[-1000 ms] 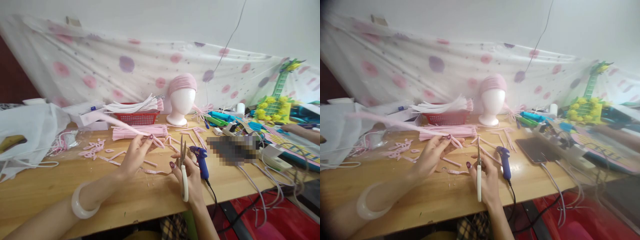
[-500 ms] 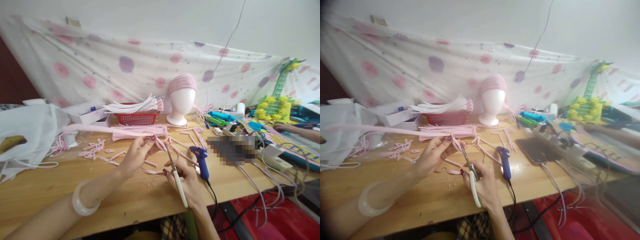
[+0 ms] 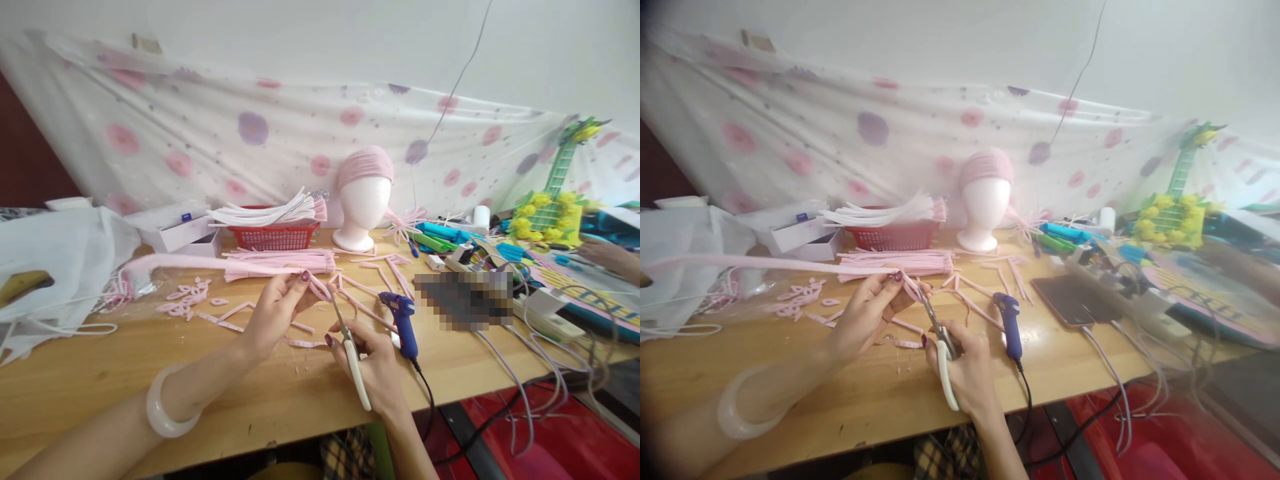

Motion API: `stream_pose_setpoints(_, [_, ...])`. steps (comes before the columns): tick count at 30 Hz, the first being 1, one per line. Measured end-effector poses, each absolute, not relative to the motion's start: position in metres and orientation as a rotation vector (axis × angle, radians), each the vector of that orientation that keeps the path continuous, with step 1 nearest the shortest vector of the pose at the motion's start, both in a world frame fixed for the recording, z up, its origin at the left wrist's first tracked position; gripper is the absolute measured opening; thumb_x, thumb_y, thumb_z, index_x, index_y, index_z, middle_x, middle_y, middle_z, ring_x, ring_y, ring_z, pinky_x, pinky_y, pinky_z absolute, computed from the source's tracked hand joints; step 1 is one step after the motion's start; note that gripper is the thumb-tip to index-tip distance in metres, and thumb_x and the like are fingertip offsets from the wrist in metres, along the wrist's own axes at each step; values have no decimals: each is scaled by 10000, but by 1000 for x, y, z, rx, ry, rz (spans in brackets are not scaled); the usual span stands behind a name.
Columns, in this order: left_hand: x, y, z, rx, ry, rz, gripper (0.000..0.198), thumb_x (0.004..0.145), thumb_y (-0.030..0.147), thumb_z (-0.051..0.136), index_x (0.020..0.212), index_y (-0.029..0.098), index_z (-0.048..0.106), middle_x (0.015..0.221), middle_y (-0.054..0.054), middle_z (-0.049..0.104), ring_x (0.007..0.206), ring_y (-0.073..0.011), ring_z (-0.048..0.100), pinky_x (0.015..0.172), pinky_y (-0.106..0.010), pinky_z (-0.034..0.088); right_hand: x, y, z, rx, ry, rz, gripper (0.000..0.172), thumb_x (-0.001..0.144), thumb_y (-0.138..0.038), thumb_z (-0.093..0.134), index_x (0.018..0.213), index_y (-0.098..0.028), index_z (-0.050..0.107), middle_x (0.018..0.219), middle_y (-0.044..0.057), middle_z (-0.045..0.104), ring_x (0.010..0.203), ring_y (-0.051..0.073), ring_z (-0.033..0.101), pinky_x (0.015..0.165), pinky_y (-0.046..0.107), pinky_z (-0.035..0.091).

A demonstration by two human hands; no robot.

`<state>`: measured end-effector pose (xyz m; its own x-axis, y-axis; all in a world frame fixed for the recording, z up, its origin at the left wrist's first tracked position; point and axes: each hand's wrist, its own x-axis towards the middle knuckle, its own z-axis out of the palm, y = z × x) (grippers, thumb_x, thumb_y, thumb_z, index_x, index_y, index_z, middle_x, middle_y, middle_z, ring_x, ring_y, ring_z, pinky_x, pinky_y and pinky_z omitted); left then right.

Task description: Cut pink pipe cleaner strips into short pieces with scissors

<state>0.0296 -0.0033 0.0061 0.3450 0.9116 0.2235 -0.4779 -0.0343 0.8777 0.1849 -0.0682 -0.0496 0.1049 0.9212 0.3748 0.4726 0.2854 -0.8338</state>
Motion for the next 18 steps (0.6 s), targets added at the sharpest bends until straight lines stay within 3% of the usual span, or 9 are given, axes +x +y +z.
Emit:
stream_pose_setpoints(9, [31, -5, 9, 1041, 523, 1199, 244, 793, 375, 720, 783, 152, 621, 888, -92, 760, 1042, -271, 687, 996, -426, 491, 187, -66, -56, -1332, -1496, 521, 163, 757, -278, 666, 663, -163, 596, 516, -66, 346, 478, 78, 305, 445, 205, 254])
stream_pose_setpoints(14, [31, -6, 13, 1014, 545, 1217, 207, 797, 319, 711, 763, 147, 601, 880, -103, 762, 1035, -281, 689, 989, -438, 489, 188, -65, -56, -1278, -1324, 504, 153, 747, -303, 692, 789, -167, 636, 533, -59, 450, 461, 88, 374, 438, 202, 313])
stream_pose_setpoints(18, [29, -5, 13, 1051, 553, 1229, 156, 821, 286, 679, 801, 153, 599, 903, -94, 763, 1038, -265, 687, 991, -422, 482, 187, -67, -51, -1276, -1332, 462, 221, 750, -304, 704, 920, -177, 644, 596, -44, 511, 530, 122, 476, 515, 219, 412])
